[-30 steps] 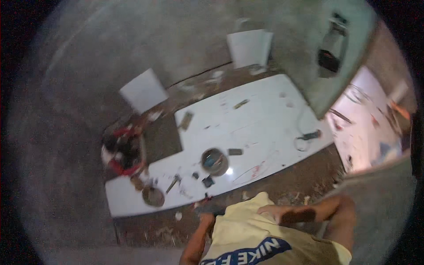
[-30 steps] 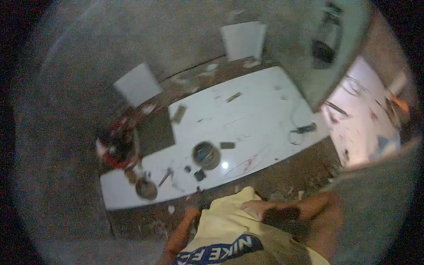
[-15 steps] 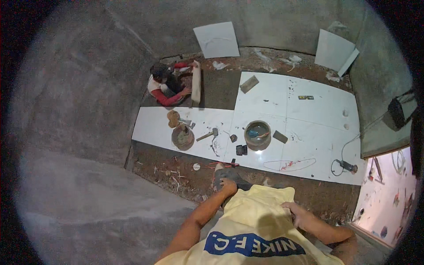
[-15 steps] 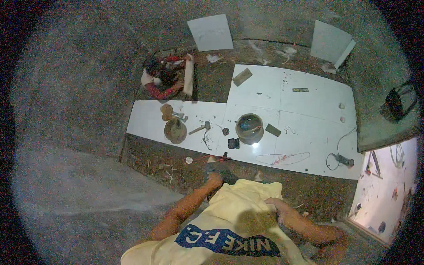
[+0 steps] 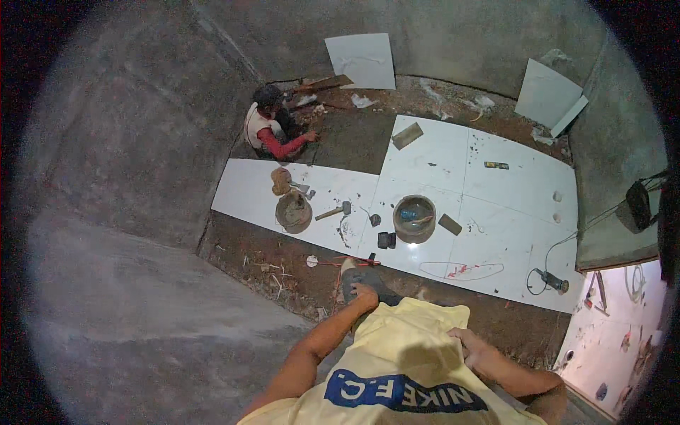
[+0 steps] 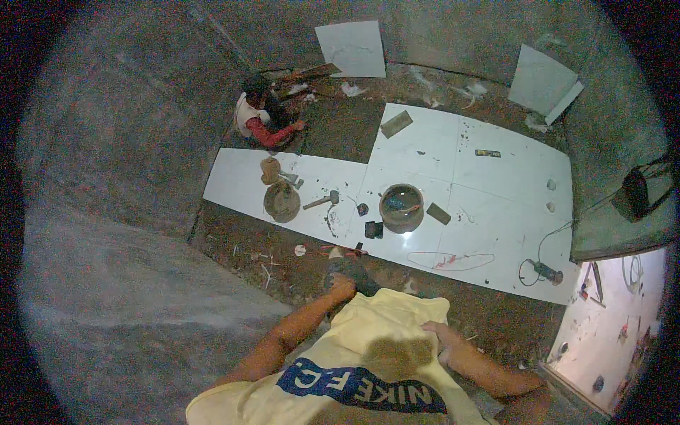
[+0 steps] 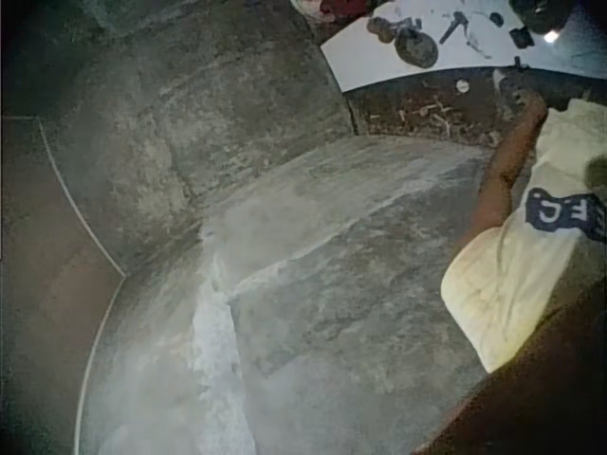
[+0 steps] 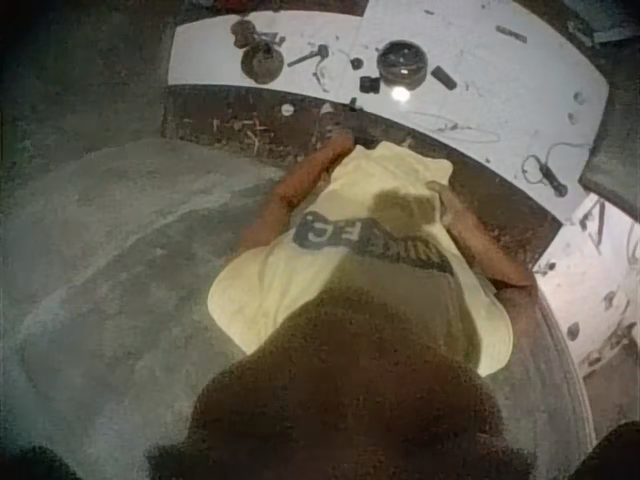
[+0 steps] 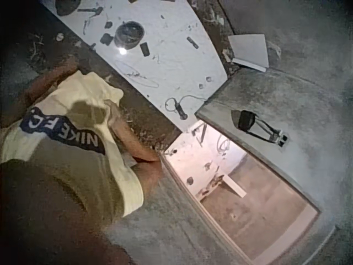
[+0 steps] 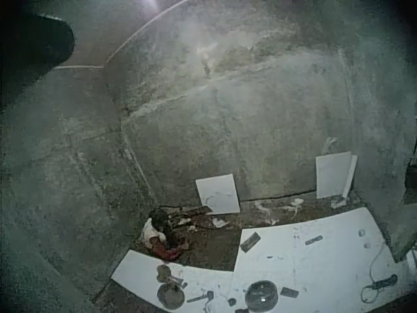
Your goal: The person mixes mortar in a bucket using a trowel and then applies it to the floor before another person assists in laying tiles.
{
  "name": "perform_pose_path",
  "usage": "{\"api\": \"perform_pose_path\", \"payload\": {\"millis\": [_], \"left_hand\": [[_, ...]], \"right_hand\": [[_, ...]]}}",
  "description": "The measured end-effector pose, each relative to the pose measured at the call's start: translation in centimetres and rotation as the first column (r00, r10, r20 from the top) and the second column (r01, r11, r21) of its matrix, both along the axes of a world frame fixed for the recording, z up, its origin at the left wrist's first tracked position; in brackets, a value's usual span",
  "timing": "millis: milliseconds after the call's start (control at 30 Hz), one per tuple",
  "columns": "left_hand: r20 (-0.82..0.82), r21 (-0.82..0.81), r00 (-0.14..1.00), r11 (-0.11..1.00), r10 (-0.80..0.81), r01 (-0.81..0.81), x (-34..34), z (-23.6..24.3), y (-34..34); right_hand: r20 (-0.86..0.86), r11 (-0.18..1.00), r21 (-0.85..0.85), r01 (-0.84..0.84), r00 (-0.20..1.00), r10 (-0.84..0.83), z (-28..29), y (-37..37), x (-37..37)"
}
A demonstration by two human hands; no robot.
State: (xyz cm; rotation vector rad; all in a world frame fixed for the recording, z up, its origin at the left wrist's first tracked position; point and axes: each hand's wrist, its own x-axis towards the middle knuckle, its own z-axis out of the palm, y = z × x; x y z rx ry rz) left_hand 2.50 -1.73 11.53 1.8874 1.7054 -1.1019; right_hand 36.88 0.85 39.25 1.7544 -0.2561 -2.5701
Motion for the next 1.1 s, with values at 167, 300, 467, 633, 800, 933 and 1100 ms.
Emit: {"api": "perform_pose_path", "payload": {"millis": [167,300,467,633,800,933,1100], "left_hand": [[0.039,-0.147,0.995,0.984,-0.094,0.099,1.4,-2.3,2.1],[-0.206,-0.301,0.976,0.944,0.075,-0.137,1.1,-1.6,2.1],[-0.114,-0.264,0.990,0.958,0.085,-0.113,2.2,1.2,2.8],[-0.162,-0.441,0.985,0.897,-0.054,-0.023,3.2,2.9,4.7],[-0.176,-0.341,0.983,0.933,0.054,-0.113,3.2,1.4,3.7],[-0.197,-0.310,0.976,0.938,0.093,-0.152,3.5,2.4,4.4],[-0.052,-0.188,0.994,0.979,-0.095,0.083,0.1,-0.1,1.2]], "right_hand": [[0.022,0.988,0.148,0.030,0.999,-0.034,-11.2,-3.7,4.5],[-0.106,0.999,0.045,0.026,0.994,-0.021,-3.2,-1.0,1.3],[-0.064,0.997,0.058,0.051,0.997,-0.047,-3.5,-0.9,1.4],[-0.010,0.998,0.006,0.068,0.998,-0.068,-3.2,-0.7,1.5],[-0.085,0.995,-0.085,0.055,0.994,-0.062,-4.0,-0.4,1.4],[-0.059,0.995,-0.011,0.095,0.994,-0.096,-2.6,-0.3,1.4],[-0.098,0.999,-0.026,0.039,0.994,-0.042,-2.5,-0.6,0.8]]}}
